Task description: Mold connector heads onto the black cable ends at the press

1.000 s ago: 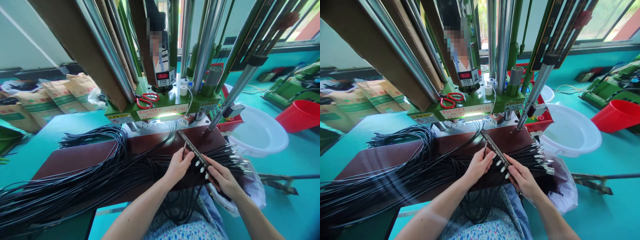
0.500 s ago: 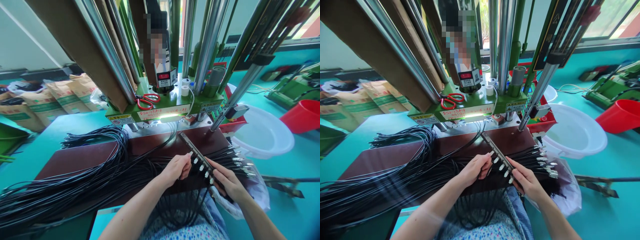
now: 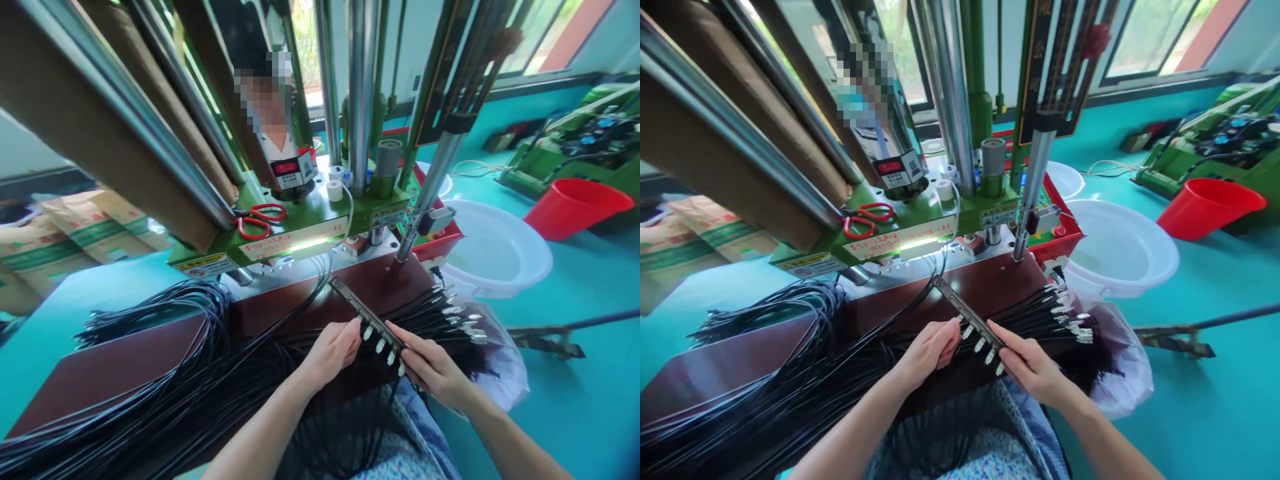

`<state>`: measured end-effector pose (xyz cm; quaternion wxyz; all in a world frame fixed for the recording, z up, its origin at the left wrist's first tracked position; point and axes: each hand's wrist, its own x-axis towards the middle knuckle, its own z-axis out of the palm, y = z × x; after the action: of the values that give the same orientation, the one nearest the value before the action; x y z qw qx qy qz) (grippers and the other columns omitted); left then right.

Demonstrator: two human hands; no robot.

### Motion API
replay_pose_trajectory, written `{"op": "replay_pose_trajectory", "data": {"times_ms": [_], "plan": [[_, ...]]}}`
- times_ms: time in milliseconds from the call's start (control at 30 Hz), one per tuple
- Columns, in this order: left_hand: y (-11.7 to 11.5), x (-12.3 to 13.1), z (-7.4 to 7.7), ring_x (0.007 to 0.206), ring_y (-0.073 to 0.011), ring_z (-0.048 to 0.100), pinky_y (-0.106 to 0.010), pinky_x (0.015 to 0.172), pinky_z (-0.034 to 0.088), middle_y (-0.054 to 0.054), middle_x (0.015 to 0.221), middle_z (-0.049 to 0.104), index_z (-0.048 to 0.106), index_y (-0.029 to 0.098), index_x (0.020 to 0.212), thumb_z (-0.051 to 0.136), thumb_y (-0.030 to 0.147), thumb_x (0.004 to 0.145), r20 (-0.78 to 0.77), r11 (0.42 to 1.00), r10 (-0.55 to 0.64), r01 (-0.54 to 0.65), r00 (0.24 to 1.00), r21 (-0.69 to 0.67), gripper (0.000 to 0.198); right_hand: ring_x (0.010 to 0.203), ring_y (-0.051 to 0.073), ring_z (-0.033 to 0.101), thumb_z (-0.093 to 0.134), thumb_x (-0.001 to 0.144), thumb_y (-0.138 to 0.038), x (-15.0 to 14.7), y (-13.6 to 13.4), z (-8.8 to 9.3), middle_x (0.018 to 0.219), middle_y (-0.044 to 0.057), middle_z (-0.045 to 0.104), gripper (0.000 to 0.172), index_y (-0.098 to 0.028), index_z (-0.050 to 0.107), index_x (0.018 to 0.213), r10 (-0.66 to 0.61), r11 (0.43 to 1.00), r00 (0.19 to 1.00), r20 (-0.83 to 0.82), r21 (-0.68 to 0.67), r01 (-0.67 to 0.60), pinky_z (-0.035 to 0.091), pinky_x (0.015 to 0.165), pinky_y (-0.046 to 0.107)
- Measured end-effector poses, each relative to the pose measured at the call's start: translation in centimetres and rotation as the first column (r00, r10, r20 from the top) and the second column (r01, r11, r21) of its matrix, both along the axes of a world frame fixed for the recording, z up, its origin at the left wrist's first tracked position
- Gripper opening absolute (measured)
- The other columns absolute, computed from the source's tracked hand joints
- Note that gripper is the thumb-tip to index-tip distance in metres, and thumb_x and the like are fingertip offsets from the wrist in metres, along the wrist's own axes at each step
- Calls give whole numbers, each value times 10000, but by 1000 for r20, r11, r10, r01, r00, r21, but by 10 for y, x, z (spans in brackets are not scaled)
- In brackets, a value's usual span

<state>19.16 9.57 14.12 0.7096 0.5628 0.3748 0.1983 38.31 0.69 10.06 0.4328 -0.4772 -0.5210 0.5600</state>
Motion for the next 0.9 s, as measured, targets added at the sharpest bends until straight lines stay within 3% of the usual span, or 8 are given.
{"op": "replay_pose_trajectory", "data": {"times_ms": [100,200,333,433,567,733,833,900], "plan": [[19,-10,11,430,-67,377,-209,422,284,7,482,448,465,160,527,359,628,798,-23,931,-363,364,931,39,552,394,51,319,443,909,-338,-1,-6,-7,513,-62,366,422,-245,449,1321,-42,995,995,-90,88,50,255,358,157],[46,-2,20,505,-106,490,-221,447,366,-44,645,580,585,133,742,464,658,722,41,698,-714,715,699,-38,538,378,45,325,462,897,-313,0,-11,-17,526,-51,414,372,-286,513,1264,-44,955,980,-194,282,98,255,351,153],[62,59,14,510,-90,470,-210,484,373,7,621,549,580,140,806,518,422,776,-248,831,-433,490,867,263,291,370,49,333,464,892,-303,0,-14,-21,522,-41,432,359,-271,542,1241,-107,924,972,-208,341,175,249,338,152],[54,118,-2,665,-131,540,-247,628,417,-12,727,610,601,165,781,526,344,779,-428,667,-198,441,882,600,195,378,54,346,471,886,-304,0,-13,-19,524,-35,445,362,-259,549,1237,-109,927,977,-183,336,167,261,338,152],[46,165,-18,802,-196,582,-301,718,431,-66,868,642,606,170,795,561,343,758,-589,499,-71,540,805,678,183,381,52,354,470,885,-310,0,-12,-18,556,-24,489,377,-263,531,1255,-96,933,971,-218,319,164,272,343,152],[59,167,-9,641,-144,564,-262,629,435,-16,631,592,502,171,604,530,193,705,-441,703,-151,410,885,581,107,362,46,333,466,887,-337,-1,-14,-19,554,-19,504,381,-256,531,1254,-97,948,963,-251,272,166,251,333,153],[71,148,7,387,-72,410,-188,408,327,54,485,469,388,195,648,428,173,745,-194,942,-148,198,970,272,107,364,45,320,478,882,-348,0,-16,-22,538,-27,485,374,-275,540,1243,-124,959,957,-262,215,183,245,338,159],[76,127,17,291,-54,258,-158,331,208,100,406,364,344,215,708,364,186,786,-70,994,-108,109,992,23,85,361,48,321,489,874,-370,0,-16,-24,517,-37,457,383,-276,540,1241,-156,963,948,-277,171,208,242,335,161]]}}
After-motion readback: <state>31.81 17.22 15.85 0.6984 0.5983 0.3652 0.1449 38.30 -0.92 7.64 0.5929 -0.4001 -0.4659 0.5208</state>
